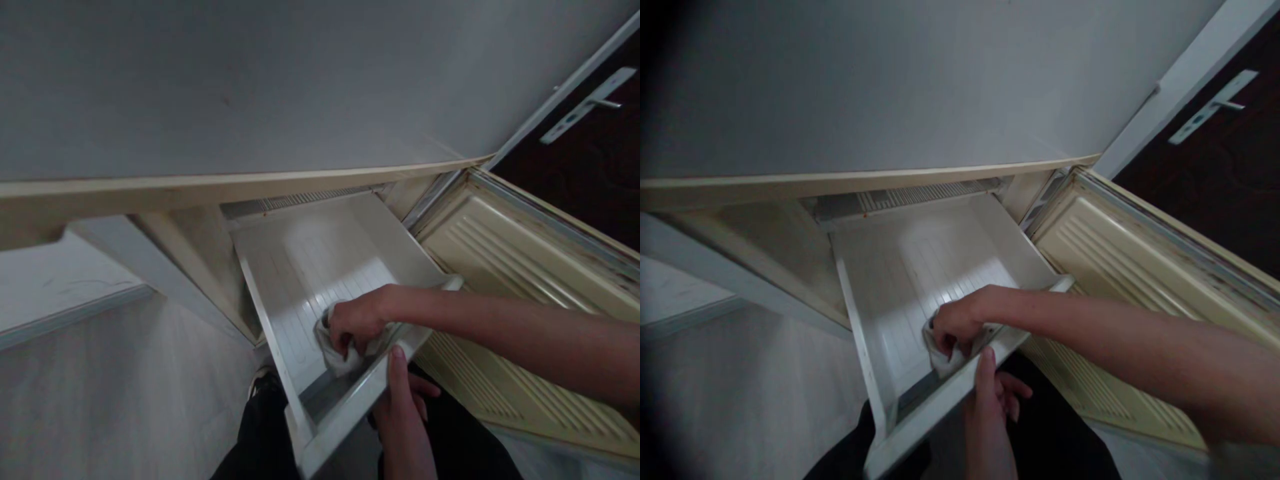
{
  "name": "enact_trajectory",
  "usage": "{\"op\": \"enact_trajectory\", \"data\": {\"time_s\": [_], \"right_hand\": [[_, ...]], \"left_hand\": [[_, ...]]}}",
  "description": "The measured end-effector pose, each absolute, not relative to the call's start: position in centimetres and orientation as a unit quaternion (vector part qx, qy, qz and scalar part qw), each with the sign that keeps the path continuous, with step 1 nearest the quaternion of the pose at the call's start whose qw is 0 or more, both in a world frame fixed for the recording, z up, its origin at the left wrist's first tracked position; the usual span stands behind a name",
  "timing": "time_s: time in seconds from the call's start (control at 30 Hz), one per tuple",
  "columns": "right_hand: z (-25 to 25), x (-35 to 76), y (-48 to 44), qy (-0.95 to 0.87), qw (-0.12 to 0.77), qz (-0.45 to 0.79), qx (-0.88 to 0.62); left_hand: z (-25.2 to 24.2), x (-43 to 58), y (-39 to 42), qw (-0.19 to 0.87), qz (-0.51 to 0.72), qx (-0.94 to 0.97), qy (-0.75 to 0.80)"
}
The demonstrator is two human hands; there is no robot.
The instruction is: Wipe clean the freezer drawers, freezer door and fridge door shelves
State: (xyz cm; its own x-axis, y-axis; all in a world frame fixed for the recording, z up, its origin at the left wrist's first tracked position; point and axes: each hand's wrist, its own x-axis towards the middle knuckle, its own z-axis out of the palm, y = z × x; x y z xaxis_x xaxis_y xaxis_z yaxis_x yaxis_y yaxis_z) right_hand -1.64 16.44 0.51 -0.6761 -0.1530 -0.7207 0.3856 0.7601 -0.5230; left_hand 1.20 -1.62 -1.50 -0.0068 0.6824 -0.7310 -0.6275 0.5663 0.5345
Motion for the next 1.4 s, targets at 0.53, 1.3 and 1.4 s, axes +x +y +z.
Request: {"op": "enact_trajectory", "data": {"time_s": [0.53,1.3,1.4], "right_hand": [[-2.0,-5.6,28.9,0.934,0.051,-0.054,0.349],[-0.2,-2.4,30.2,0.911,0.086,-0.015,0.403],[-1.2,-2.6,31.1,0.913,0.087,-0.053,0.395]], "left_hand": [[-2.1,1.7,-1.5,0.695,0.485,-0.002,0.531],[-1.3,1.1,-1.4,0.709,0.463,0.004,0.532],[-1.6,1.3,-1.4,0.708,0.451,0.018,0.542]]}}
